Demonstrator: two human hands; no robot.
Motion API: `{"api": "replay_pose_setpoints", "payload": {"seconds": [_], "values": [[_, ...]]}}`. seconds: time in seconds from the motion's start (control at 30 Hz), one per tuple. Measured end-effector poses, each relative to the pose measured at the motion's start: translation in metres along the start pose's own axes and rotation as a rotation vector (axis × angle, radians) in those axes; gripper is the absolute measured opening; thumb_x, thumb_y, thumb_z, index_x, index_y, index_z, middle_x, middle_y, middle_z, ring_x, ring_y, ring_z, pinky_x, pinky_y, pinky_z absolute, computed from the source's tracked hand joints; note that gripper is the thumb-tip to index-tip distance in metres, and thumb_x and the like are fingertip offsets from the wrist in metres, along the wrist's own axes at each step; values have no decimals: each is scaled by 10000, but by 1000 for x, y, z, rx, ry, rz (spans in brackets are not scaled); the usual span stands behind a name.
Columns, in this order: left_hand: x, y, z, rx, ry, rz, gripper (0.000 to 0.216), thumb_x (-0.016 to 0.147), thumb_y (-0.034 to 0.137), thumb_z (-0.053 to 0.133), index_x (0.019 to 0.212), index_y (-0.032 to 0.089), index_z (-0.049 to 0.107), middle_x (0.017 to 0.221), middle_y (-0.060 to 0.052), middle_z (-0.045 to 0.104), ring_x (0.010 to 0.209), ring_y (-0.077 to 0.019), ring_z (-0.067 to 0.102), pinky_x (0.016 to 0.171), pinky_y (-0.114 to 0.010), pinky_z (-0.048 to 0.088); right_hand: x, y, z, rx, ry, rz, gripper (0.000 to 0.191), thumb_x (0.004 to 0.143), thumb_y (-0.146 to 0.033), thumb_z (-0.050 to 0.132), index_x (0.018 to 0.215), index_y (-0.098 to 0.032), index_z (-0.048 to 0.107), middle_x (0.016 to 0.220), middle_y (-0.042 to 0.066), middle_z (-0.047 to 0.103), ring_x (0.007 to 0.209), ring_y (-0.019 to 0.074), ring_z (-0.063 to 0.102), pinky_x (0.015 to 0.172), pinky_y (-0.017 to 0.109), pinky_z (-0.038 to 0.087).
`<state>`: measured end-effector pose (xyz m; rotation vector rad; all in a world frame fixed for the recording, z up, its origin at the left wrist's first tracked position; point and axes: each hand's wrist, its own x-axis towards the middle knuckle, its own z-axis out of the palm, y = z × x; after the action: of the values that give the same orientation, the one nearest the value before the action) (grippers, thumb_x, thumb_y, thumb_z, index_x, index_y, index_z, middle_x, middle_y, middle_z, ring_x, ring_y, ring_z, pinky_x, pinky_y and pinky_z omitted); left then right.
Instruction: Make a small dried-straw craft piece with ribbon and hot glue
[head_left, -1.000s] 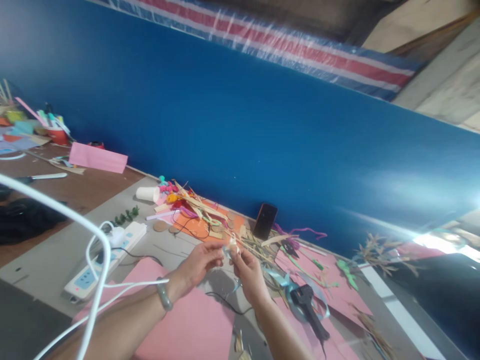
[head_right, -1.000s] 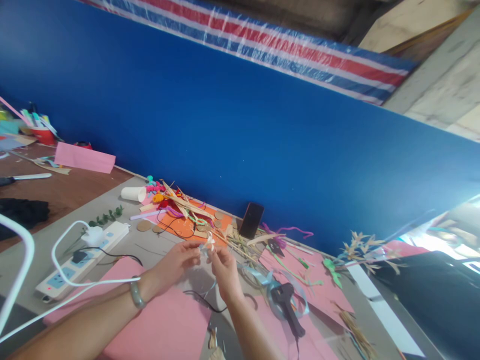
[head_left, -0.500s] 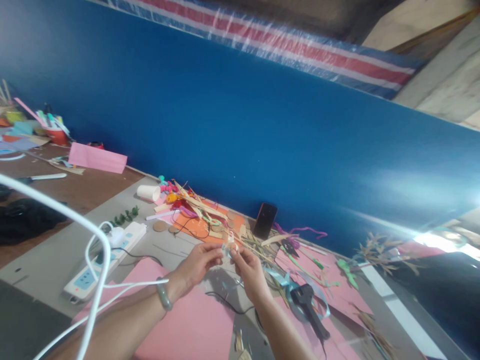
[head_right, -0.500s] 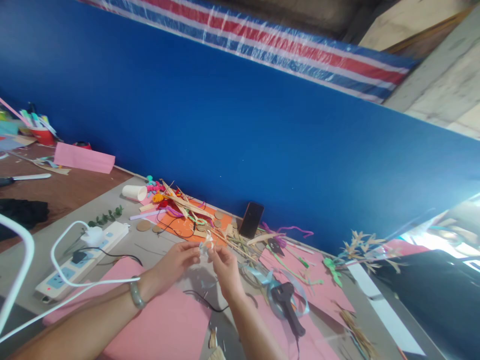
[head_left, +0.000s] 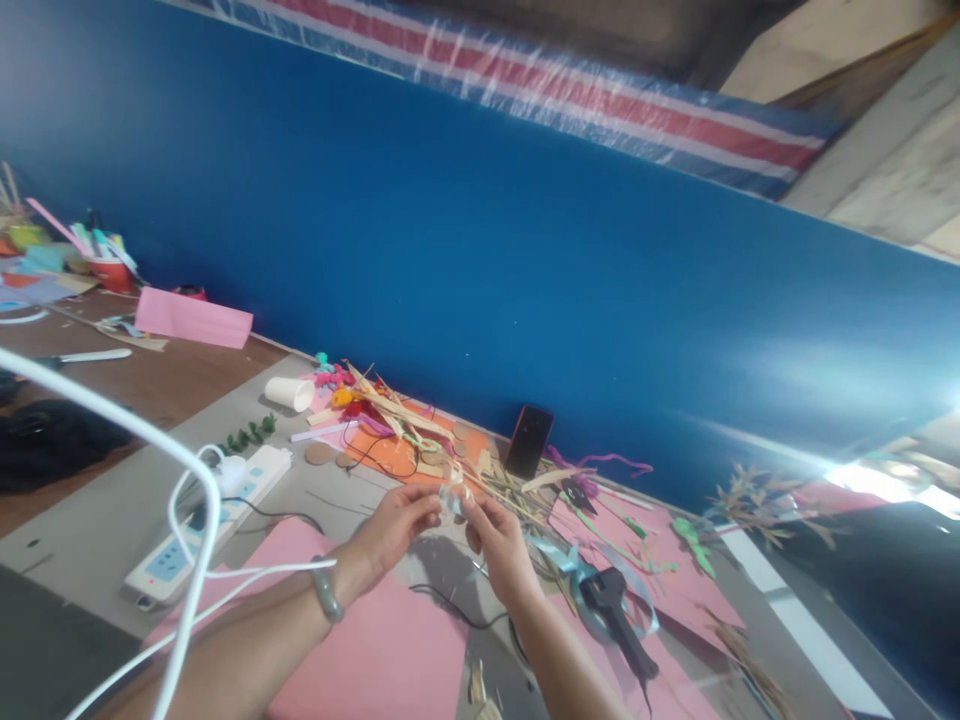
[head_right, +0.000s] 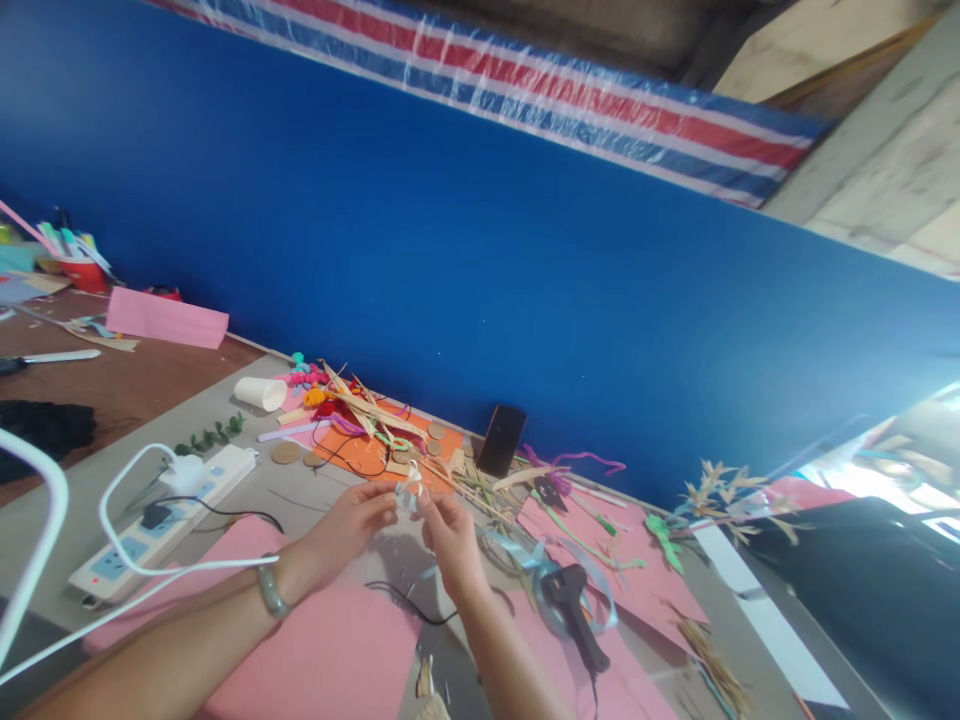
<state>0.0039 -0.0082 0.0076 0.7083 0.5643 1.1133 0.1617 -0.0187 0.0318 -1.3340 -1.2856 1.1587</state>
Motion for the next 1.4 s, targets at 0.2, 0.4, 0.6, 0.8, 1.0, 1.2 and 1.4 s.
{"api": "replay_pose_setpoints", "payload": {"seconds": [0.2,0.4,0.6,0.8,1.0,1.2,1.4], "values": [[1,0,0,9,51,-6,209,691,277,759,821,123,703,734,-17,599,637,-91,506,665,-215,391,2,10,-7,-77,-23,-85,366,779,-486,658,939,-162,717,680,28,685,609,163,595,589,270,449],[5,-5,-6,-3,124,-15,241,659,297,773,805,138,667,635,26,548,573,-77,498,557,-196,337,-12,15,-26,-440,35,-272,325,799,-391,642,1060,-205,697,1110,101,703,1047,292,619,905,436,465],[15,-19,-17,-21,183,-17,312,642,314,782,879,154,659,609,35,553,572,-85,520,556,-203,342,-38,2,-105,-949,333,-439,310,847,-410,505,1001,-199,673,1029,115,707,1014,285,613,907,421,441],[15,-23,-21,21,155,-23,285,661,331,763,854,147,663,608,32,555,558,-72,511,520,-191,318,-57,9,-179,-1497,330,169,264,794,-438,513,858,-239,674,879,103,716,881,330,650,762,443,437],[12,-16,-15,3,139,-4,250,652,324,769,784,144,657,563,46,516,518,-68,479,511,-192,312,-60,36,-188,-1500,243,298,309,758,-310,561,1060,-257,594,823,74,727,769,285,702,646,351,463],[12,-10,-7,-39,154,-3,210,620,262,788,736,134,669,541,50,492,504,-64,444,523,-194,348,-54,49,-193,-1379,254,286,281,772,-337,530,1031,-227,523,842,94,709,742,289,713,586,329,473],[13,-11,-8,-93,146,16,230,613,259,793,754,127,669,553,45,505,529,-64,475,554,-188,380,-57,49,-197,-1430,359,253,360,756,-182,437,1115,-179,465,974,157,680,765,293,704,585,339,481]]}}
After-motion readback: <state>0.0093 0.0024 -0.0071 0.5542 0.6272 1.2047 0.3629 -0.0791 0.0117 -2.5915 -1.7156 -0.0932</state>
